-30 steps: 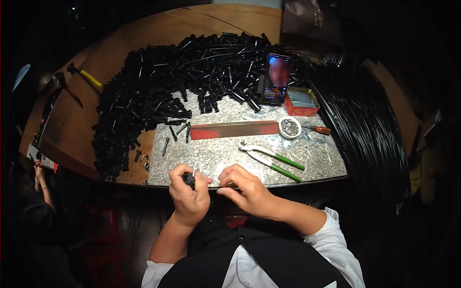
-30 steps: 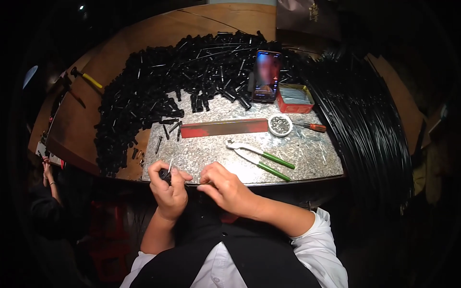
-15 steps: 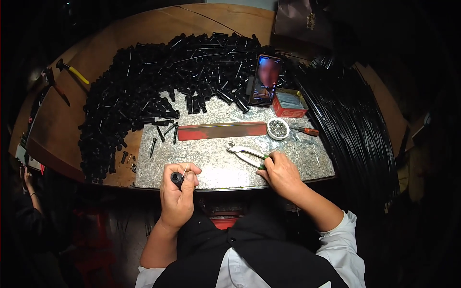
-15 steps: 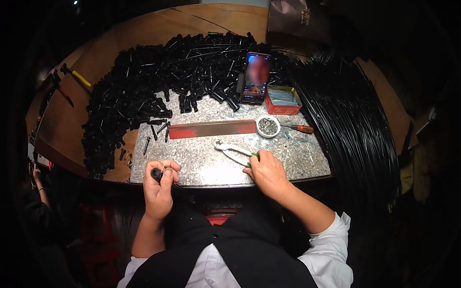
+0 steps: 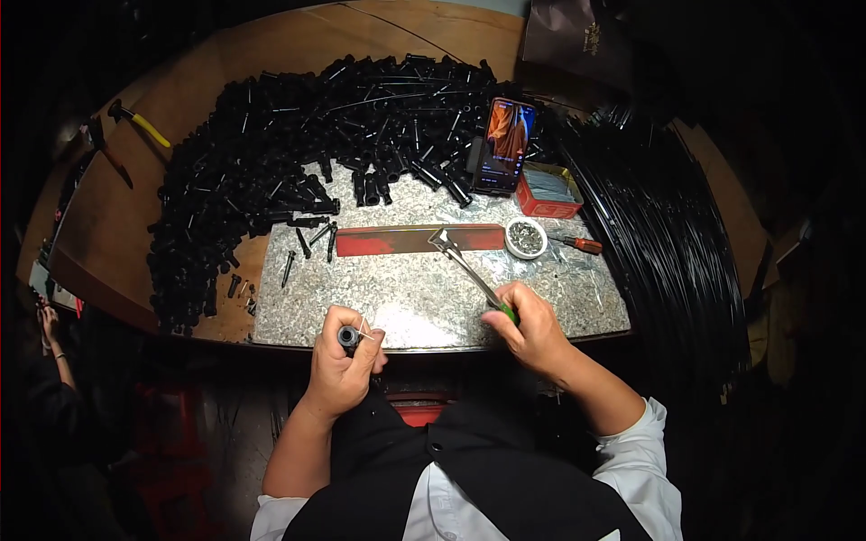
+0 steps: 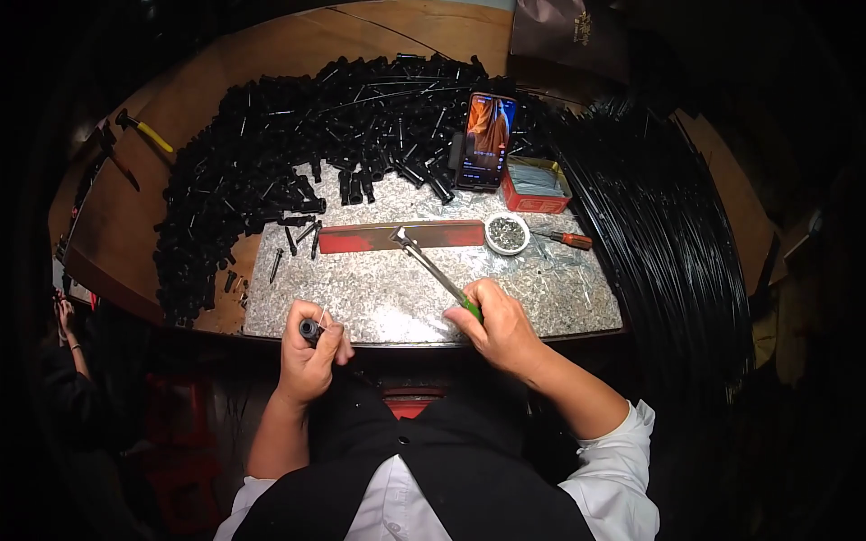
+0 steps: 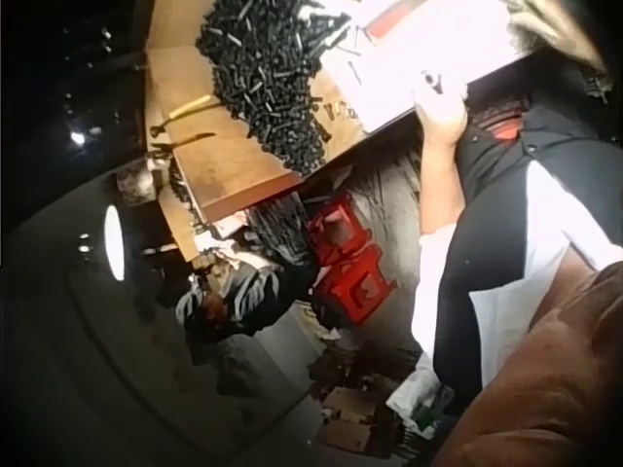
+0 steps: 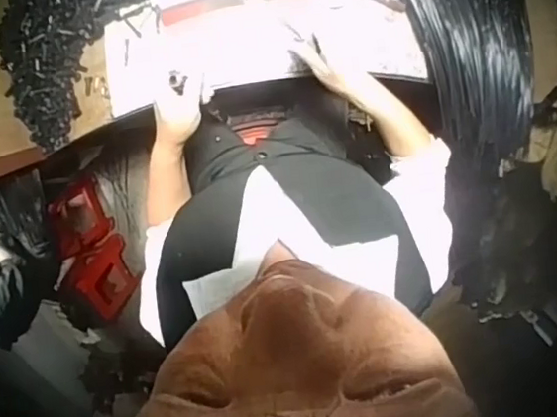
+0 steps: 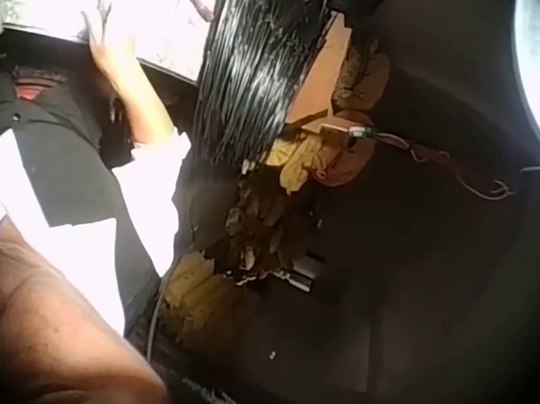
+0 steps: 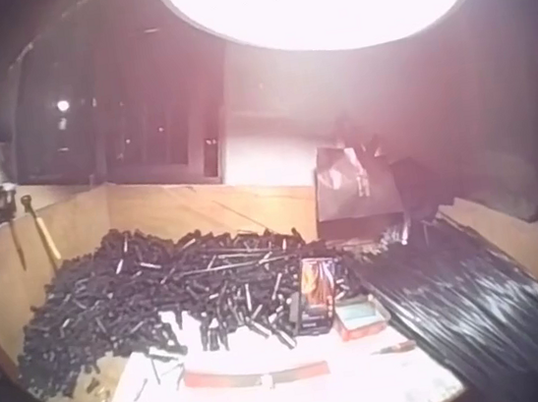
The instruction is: Manually assembling and crimping wire components into plastic housings at a production workbench.
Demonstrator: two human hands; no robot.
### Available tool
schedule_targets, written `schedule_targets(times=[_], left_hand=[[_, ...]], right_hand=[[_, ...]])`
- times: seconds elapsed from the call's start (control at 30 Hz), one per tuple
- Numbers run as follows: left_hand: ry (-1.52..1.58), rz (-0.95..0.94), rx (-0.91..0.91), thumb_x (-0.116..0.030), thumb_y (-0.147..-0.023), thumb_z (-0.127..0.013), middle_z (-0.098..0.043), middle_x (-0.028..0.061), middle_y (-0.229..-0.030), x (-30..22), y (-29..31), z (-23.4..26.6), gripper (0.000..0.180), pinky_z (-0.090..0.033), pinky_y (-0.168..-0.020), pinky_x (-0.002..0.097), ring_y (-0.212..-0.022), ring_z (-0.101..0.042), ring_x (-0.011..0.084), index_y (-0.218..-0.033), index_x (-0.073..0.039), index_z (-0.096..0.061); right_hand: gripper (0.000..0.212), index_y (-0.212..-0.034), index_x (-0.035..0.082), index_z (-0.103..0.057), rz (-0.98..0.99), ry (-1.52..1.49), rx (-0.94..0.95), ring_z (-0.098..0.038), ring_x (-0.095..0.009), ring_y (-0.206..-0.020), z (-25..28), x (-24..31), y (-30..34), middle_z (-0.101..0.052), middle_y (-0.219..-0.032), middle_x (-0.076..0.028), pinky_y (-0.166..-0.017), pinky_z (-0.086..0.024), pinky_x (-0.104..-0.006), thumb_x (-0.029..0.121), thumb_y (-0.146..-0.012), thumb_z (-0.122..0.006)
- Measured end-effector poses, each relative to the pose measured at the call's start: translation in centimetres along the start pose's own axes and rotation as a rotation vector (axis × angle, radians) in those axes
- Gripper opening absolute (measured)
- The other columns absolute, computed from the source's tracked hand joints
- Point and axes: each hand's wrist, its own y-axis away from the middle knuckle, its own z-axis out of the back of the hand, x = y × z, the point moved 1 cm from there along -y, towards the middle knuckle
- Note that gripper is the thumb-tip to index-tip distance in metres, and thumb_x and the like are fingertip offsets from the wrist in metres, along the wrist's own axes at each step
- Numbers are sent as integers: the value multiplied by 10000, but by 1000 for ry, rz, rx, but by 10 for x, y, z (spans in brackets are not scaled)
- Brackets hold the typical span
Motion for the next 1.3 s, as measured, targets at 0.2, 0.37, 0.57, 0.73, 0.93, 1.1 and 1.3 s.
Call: schedule_targets(times=[0.2, 0.37, 0.57, 0.73, 0.93, 1.1, 1.3], left_hand=[[-104, -117, -152, 31, -860, -583, -385, -26, -633, 22, -4, -1, 286, -317, -485, 188, -526, -347, 31, -921, -96, -334], [-80, -110, -75, 54, -686, -769, -332, -71, -574, 18, -3, -1, 573, -301, -490, 172, -507, -325, 18, -996, -100, -313], [27, -91, -70, -294, -577, -891, -315, -72, -564, 22, -1, -5, 816, -240, -499, 173, -515, -281, 31, -1117, -72, -321], [68, -90, -18, -353, -600, -862, -310, -68, -566, 23, -2, -8, 852, -250, -506, 177, -524, -288, 35, -1173, -57, -305], [-20, -74, -30, -443, -621, -799, -409, -69, -618, 23, -2, -12, 875, -304, -539, 147, -560, -397, 15, -1205, -54, -276], [60, -26, -116, -299, -697, -808, -550, -19, -782, 17, -3, -19, 628, -437, -678, 173, -783, -564, 55, -1123, -47, -421], [99, -46, -181, -232, -678, -835, -549, -13, -804, 11, -4, -26, 473, -441, -662, 181, -749, -549, 45, -972, -26, -525]], right_hand=[[304, -710, 49, -431, 238, 124, 60, -540, -247, -656, 10, 24, -3, -560, -836, -131, -564, -434, -329, 73, -724, -734], [311, -839, 40, -474, 508, 426, -163, -546, -314, -892, 11, 36, -12, -543, -993, -144, -748, -421, -423, 70, -670, -734], [402, -1053, 21, -532, 512, 675, -226, -454, -335, -1195, 10, 36, -13, -476, -1231, -137, -1061, -233, -581, 136, -718, -722], [336, -1032, 38, -535, 575, 845, -333, -432, -336, -1228, 8, 35, -13, -468, -1248, -121, -1074, -169, -629, 184, -778, -700], [236, -959, 42, -555, 611, 897, -342, -415, -333, -1258, 3, 36, -12, -472, -1249, -119, -1081, -144, -637, 202, -822, -661], [176, -953, 19, -603, 586, 784, -206, -431, -319, -1232, 6, 37, -12, -494, -1216, -124, -1058, -211, -632, 111, -802, -604], [124, -870, 14, -578, 531, 709, -153, -491, -305, -1117, 7, 37, -8, -530, -1105, -138, -1020, -293, -578, 105, -788, -595]])
